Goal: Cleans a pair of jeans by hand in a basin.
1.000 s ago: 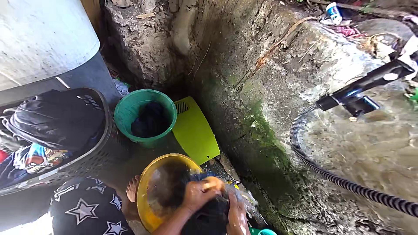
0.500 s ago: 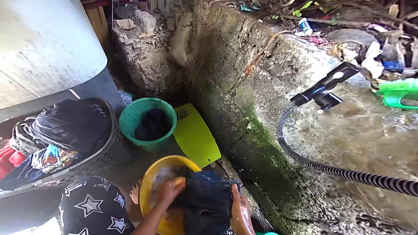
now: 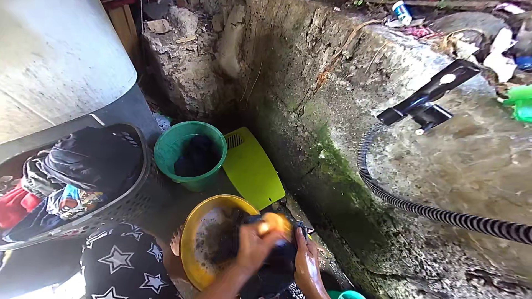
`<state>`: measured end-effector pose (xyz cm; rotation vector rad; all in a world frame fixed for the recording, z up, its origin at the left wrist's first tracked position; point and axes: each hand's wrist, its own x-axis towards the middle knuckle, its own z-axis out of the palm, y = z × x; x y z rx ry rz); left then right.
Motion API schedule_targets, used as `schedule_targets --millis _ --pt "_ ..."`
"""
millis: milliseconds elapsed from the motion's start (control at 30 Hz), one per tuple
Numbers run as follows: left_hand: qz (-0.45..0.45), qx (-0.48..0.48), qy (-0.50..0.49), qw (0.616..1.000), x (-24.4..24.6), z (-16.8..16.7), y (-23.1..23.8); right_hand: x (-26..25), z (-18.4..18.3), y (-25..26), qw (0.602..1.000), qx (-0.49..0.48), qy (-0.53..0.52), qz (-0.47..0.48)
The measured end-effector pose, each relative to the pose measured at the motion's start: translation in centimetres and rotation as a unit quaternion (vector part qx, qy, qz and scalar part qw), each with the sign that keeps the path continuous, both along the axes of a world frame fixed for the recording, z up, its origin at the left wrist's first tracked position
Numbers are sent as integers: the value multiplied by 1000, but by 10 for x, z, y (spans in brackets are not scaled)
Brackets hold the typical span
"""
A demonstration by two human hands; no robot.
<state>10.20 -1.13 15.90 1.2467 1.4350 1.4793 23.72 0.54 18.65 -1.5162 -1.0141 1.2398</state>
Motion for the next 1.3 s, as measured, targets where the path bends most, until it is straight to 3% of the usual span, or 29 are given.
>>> schedule_targets --millis 33,67,100,167,233,267,333,400,533,600,667,733,833,900,933,967,1033,1067,1133,1167,1200,1233,1300 --pt "-38 67 -25 997 17 2 -2 2 0 -1 1000 14 9 4" --pt "-57 65 6 996 22 -13 -5 4 2 -1 1000 22 13 1" --pt "-70 -23 76 994 11 -36 -9 5 3 -1 1000 15 9 -10" --pt "-105 -288 223 925 -40 -89 -7 5 5 0 1000 2 -4 -22" --pt "-64 -475 255 840 -90 -117 4 3 4 4 1000 0 0 -18" --pt "-15 -505 240 829 -106 -122 6 2 2 6 1000 -6 8 -18" --pt "40 -506 197 839 -116 -132 12 -1 -1 8 999 -22 21 -26" --pt "28 -498 184 847 -105 -155 14 -3 -2 13 999 -33 17 -36" --pt "16 -549 198 812 -91 -196 7 -5 -9 15 999 -39 -26 -16" --pt "33 -533 175 827 -98 -207 2 -7 -7 16 998 -44 -50 -7" --pt "62 -528 147 834 -105 -203 3 -7 -4 18 997 -38 -71 -2" --pt "128 -471 77 869 -100 -175 8 -6 -5 19 995 -23 -94 6" --pt "163 -226 -71 958 -69 -94 15 -8 -8 20 993 -12 -112 26" --pt "124 -10 -235 964 -33 -34 18 -10 -12 20 994 -2 -106 32" --pt "76 74 -274 956 -14 -13 18 -11 -13 19 994 5 -100 35" --pt "27 114 -246 962 -1 -4 14 -12 -12 18 995 15 -95 37" --pt "6 43 -50 998 7 -37 2 -10 1 15 994 18 -99 32" --pt "-10 -81 68 994 -7 -67 -6 -7 8 13 994 9 -107 23" --pt "-69 -376 214 899 -52 -111 -5 -4 17 13 990 2 -137 17" --pt "-60 -446 217 866 -70 -119 0 -3 19 14 989 3 -145 21" --pt "-26 -455 197 868 -78 -110 1 -4 18 15 989 3 -147 26" --pt "12 -410 171 896 -75 -85 1 -4 15 15 990 -1 -141 29" --pt "66 -213 60 973 -39 -27 3 -4 8 15 991 -6 -131 32"
